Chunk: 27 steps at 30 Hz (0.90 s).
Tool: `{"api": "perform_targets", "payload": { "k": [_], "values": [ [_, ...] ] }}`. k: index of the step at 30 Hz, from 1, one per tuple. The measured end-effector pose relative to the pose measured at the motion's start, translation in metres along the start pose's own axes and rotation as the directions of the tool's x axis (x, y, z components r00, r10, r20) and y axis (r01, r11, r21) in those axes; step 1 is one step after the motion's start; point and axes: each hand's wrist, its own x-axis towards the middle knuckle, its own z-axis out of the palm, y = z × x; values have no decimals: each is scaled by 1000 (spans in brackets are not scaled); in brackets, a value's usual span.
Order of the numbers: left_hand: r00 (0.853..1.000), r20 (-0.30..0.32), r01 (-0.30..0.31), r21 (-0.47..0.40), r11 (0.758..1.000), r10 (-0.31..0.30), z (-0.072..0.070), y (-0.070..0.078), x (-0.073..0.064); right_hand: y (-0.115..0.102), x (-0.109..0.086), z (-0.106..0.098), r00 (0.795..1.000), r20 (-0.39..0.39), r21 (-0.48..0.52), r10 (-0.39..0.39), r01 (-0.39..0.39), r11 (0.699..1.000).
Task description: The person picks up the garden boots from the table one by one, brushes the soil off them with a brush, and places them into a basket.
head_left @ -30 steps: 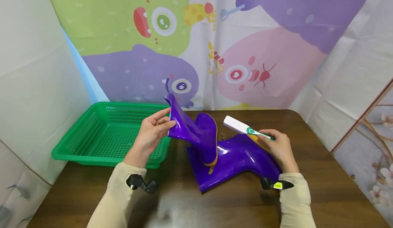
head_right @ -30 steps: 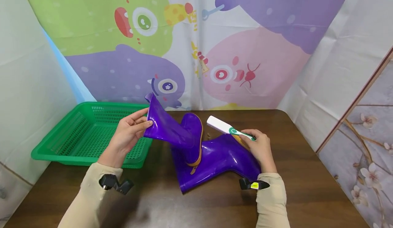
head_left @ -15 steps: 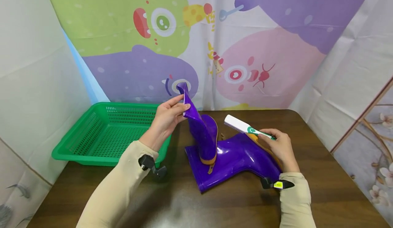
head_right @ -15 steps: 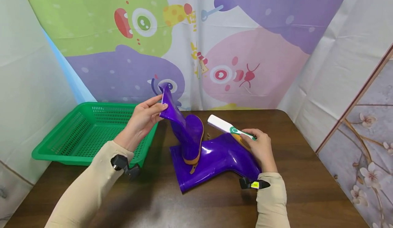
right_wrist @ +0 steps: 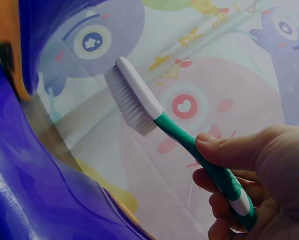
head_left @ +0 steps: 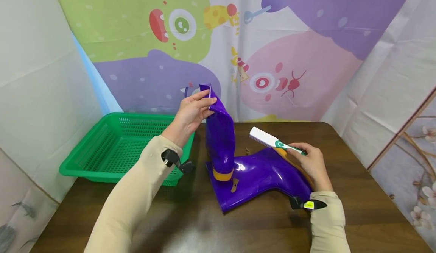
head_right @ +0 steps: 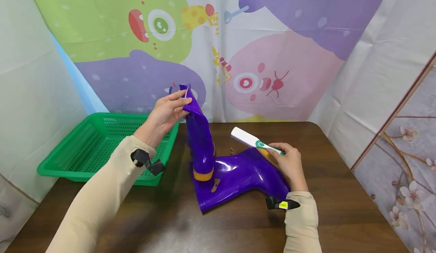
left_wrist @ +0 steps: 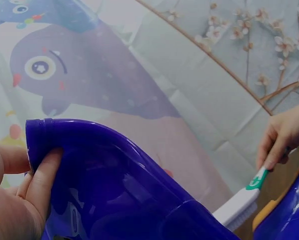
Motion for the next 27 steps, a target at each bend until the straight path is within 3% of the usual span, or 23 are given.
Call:
{"api": "perform_targets", "payload": {
  "k": [6,12,19,27],
  "values": [
    [999,37,-15,67,998,13,0,19,0,-2,0,0,1000,18,3,-3,3,1000],
    [997,78,-33,208,978,17,-3,37,1,-3,0,1,1000,26,8,2,-2,1000],
    [983,179,-31,368,929,-38,0,52,3,-2,-1,-1,1000,17,20,8,-8,1000],
    [964,250,-50,498,866,-88,1,58,2,1,0,-4,1000,1,18,10,-10,1000]
  ]
}}
